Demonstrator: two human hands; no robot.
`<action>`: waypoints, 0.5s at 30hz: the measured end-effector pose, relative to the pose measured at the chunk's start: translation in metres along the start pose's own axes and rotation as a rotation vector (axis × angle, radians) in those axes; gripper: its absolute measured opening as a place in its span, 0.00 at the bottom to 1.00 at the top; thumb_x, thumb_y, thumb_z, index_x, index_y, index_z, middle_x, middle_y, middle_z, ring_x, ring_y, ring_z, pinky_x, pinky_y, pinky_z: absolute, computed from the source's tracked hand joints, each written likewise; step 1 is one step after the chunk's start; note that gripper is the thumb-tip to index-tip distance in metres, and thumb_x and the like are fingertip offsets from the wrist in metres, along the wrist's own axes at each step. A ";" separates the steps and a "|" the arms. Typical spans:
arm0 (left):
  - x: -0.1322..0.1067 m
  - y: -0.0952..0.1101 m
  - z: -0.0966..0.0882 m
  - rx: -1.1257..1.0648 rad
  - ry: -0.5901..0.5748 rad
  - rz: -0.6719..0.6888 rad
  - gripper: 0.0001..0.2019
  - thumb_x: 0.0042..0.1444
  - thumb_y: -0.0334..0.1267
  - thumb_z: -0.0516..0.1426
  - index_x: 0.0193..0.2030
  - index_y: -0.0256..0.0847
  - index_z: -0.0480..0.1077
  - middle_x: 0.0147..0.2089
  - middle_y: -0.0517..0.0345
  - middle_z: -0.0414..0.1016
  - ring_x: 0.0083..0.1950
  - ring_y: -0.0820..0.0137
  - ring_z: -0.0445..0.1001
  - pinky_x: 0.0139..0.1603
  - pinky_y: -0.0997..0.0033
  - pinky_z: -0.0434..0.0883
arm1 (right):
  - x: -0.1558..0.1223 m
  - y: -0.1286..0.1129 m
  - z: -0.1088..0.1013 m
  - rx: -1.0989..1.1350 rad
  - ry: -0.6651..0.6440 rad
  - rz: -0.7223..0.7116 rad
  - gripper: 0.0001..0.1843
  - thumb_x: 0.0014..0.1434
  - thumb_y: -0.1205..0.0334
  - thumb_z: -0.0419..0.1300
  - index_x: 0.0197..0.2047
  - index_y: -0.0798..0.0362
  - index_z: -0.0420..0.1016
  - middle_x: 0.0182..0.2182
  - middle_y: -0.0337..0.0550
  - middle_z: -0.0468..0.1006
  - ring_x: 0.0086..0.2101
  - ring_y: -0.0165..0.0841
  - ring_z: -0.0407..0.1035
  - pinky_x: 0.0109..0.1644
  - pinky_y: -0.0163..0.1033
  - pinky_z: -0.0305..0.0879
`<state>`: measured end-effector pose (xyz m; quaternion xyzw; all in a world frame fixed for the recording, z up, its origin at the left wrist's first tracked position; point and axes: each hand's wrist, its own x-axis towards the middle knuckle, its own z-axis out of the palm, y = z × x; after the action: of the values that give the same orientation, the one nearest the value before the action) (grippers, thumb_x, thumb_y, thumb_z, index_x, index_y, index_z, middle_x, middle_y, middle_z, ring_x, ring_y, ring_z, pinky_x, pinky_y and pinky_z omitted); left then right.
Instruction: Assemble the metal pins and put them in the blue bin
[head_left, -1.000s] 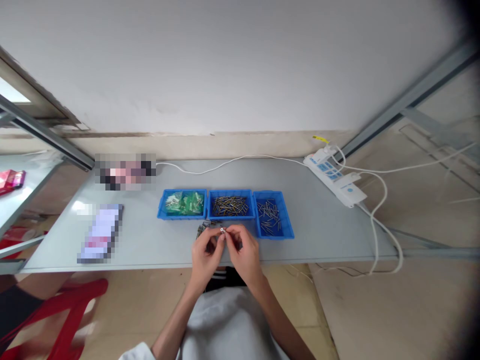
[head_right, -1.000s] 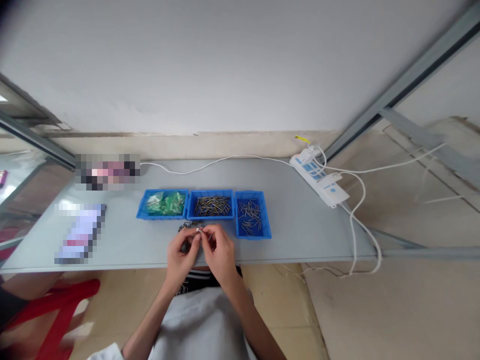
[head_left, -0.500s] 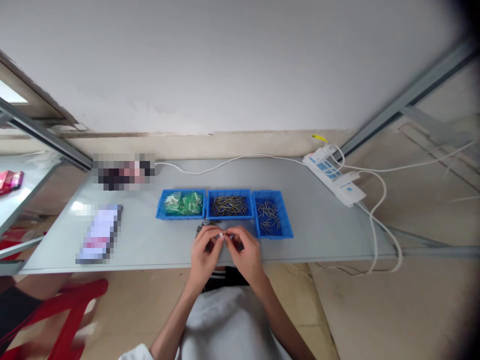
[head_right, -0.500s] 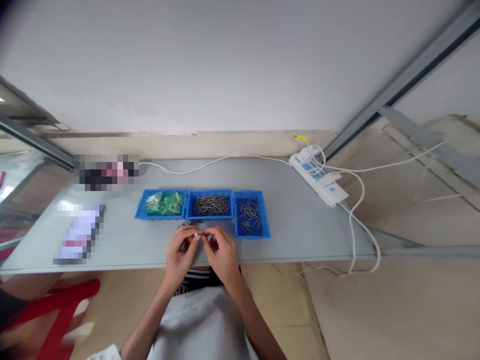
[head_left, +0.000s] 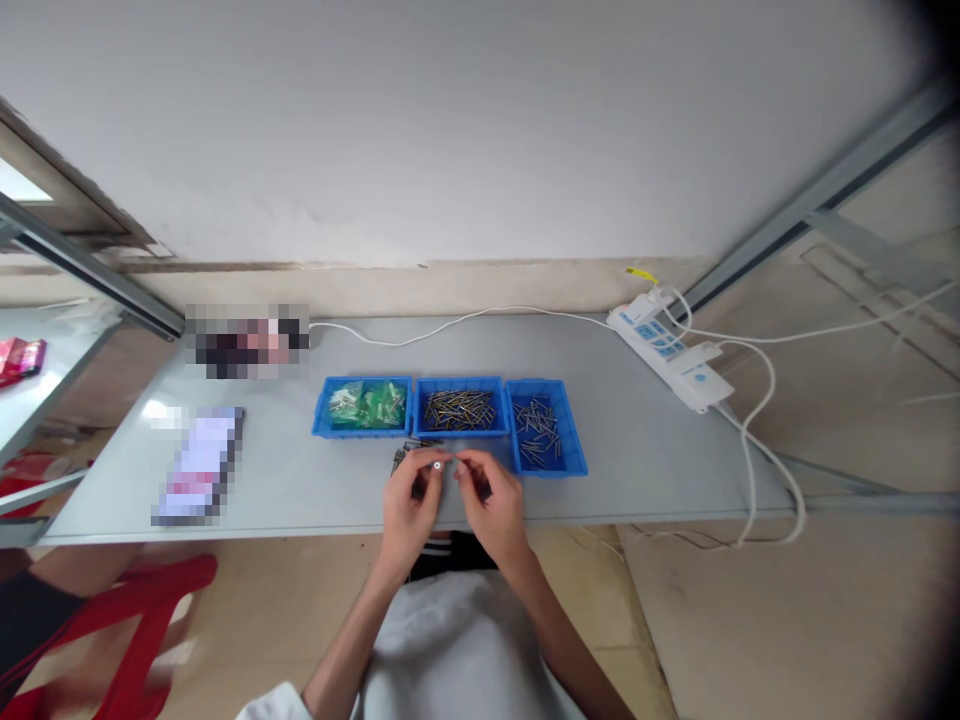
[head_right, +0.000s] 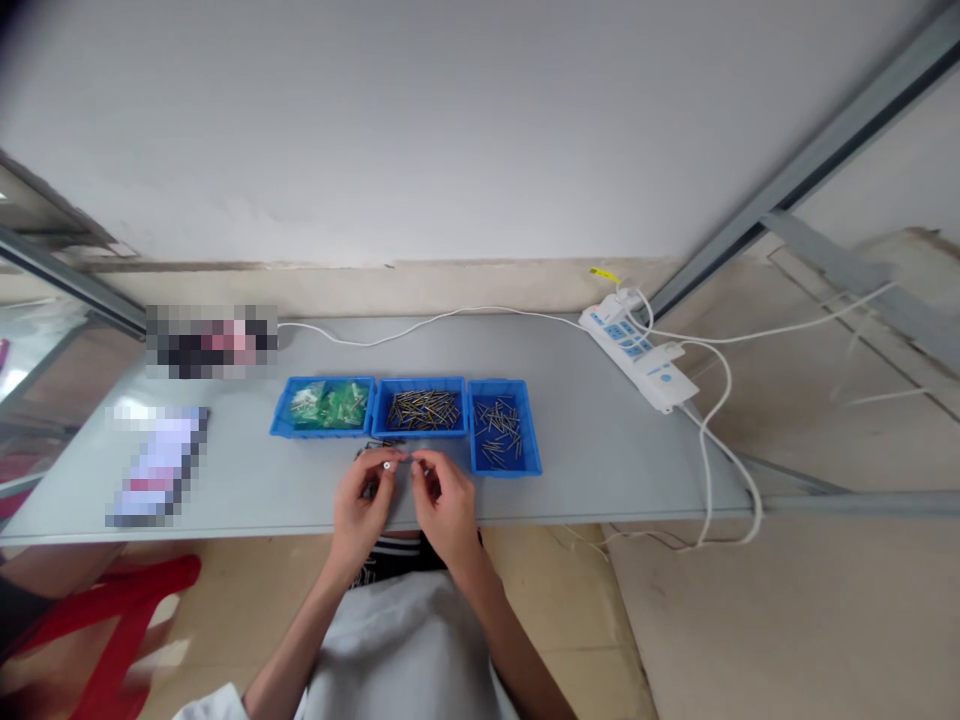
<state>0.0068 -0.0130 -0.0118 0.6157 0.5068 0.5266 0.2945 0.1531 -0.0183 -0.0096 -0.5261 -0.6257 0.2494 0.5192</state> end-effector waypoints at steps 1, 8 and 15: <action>0.001 0.001 0.000 0.000 -0.008 0.015 0.08 0.74 0.37 0.57 0.47 0.43 0.79 0.47 0.51 0.86 0.43 0.68 0.83 0.40 0.74 0.76 | 0.000 0.001 0.000 -0.002 0.006 0.000 0.07 0.75 0.62 0.59 0.49 0.50 0.80 0.36 0.42 0.86 0.32 0.32 0.80 0.38 0.35 0.77; 0.002 0.001 0.000 0.052 -0.102 0.000 0.08 0.71 0.35 0.61 0.49 0.44 0.83 0.43 0.54 0.87 0.34 0.71 0.81 0.37 0.74 0.77 | -0.004 0.003 0.003 -0.025 0.062 -0.033 0.08 0.74 0.63 0.60 0.53 0.50 0.79 0.34 0.41 0.84 0.29 0.31 0.76 0.35 0.35 0.77; 0.003 0.002 -0.003 0.032 -0.091 0.023 0.09 0.68 0.32 0.61 0.48 0.43 0.85 0.42 0.53 0.88 0.36 0.68 0.84 0.38 0.73 0.80 | 0.001 -0.006 0.000 0.016 0.042 -0.078 0.05 0.73 0.64 0.62 0.47 0.49 0.81 0.34 0.40 0.83 0.26 0.29 0.72 0.32 0.34 0.73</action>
<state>0.0046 -0.0117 -0.0081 0.6494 0.4942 0.4933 0.3011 0.1511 -0.0195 -0.0036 -0.5022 -0.6327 0.2227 0.5457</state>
